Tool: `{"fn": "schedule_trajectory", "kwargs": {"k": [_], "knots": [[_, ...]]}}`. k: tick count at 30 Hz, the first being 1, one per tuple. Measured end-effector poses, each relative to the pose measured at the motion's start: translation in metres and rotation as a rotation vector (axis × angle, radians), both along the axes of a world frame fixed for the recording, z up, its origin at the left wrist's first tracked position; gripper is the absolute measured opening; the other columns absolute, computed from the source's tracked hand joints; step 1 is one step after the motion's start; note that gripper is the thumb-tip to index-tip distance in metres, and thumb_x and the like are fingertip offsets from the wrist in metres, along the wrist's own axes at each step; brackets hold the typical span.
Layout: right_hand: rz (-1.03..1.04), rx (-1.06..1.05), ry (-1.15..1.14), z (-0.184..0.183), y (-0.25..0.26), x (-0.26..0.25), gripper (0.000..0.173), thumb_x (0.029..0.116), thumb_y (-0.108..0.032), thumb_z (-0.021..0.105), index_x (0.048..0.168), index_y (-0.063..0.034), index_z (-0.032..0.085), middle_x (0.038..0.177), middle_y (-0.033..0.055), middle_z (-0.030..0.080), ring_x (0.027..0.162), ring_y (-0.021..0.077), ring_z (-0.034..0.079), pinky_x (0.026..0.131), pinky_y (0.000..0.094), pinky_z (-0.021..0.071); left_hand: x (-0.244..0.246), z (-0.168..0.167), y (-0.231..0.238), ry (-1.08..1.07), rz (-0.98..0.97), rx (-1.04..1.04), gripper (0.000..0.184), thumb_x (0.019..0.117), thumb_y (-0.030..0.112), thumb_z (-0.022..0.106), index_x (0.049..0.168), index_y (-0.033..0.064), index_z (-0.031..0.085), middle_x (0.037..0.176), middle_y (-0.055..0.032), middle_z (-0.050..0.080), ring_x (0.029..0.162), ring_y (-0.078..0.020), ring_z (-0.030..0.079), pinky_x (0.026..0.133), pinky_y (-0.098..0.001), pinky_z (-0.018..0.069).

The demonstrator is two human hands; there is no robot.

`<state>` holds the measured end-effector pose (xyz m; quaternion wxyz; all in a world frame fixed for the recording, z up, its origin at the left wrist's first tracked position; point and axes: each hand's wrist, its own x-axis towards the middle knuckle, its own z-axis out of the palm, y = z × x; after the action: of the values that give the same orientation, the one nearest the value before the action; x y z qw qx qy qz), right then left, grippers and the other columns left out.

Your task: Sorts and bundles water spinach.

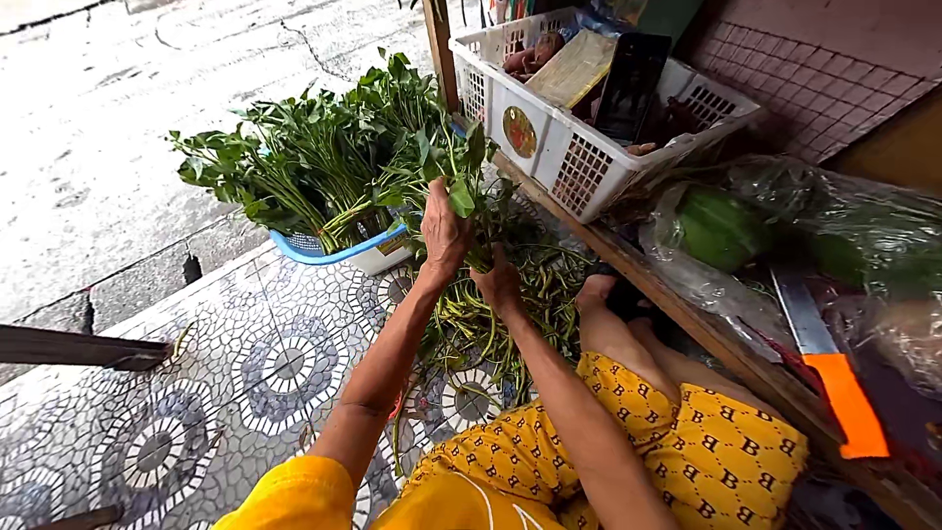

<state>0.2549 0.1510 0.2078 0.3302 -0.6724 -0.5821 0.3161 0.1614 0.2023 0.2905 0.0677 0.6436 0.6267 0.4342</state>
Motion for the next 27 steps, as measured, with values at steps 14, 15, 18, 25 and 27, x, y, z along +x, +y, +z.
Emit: {"fn": "schedule_trajectory", "kwargs": {"k": [14,15,18,25,27], "knots": [[0.367,0.172,-0.29,0.015,-0.009,-0.003,0.076,0.0876,-0.016,0.081,0.144,0.0146,0.04,0.105,0.0354,0.068,0.099,0.0525,0.068,0.089,0.0626,0.0539,-0.062,-0.027,-0.052,1.062,-0.522,0.036,0.05,0.0959,-0.012,0.051,0.146,-0.0111,0.045,0.093,-0.0234,0.071,0.093,-0.0401,0.071,0.113,-0.0576,0.0386],[0.387,0.238,-0.33,0.012,-0.009,-0.005,0.071,0.0865,-0.015,0.082,0.138,0.0162,0.046,0.102,0.0344,0.068,0.098,0.0513,0.069,0.088,0.0613,0.0546,-0.066,-0.026,-0.05,1.027,-0.537,-0.04,0.046,0.0976,-0.01,0.05,0.143,-0.0109,0.047,0.088,-0.023,0.07,0.085,-0.0401,0.071,0.099,-0.0541,0.0494],[0.343,0.549,-0.392,0.004,-0.009,-0.009,0.054,0.0775,-0.005,0.085,0.124,0.0103,0.061,0.113,0.0272,0.07,0.112,0.0455,0.067,0.101,0.0617,0.0466,-0.075,-0.021,-0.051,0.829,-0.548,-0.369,0.029,0.1014,0.006,0.054,0.128,-0.0062,0.057,0.092,-0.0259,0.069,0.085,-0.0459,0.07,0.074,-0.0583,0.054],[0.525,0.202,-0.049,0.005,-0.039,-0.028,0.034,0.0988,-0.03,0.068,0.105,0.0032,0.07,0.093,0.0172,0.072,0.09,0.0308,0.071,0.086,0.0493,0.0565,-0.141,-0.047,-0.01,0.078,-0.51,-0.829,0.025,0.0974,0.017,0.065,0.11,-0.0048,0.066,0.088,-0.0183,0.067,0.08,-0.0295,0.066,0.078,-0.0535,0.0529],[0.594,-0.216,0.15,-0.006,-0.025,-0.031,0.05,0.0972,-0.038,0.071,0.121,0.0057,0.064,0.106,0.0207,0.07,0.1,0.0302,0.068,0.096,0.0482,0.0524,-0.15,-0.056,-0.017,-0.197,-0.511,-0.871,0.018,0.0972,0.016,0.064,0.105,0.0,0.065,0.078,-0.0076,0.065,0.066,-0.0156,0.062,0.066,-0.0374,0.0546]]}}
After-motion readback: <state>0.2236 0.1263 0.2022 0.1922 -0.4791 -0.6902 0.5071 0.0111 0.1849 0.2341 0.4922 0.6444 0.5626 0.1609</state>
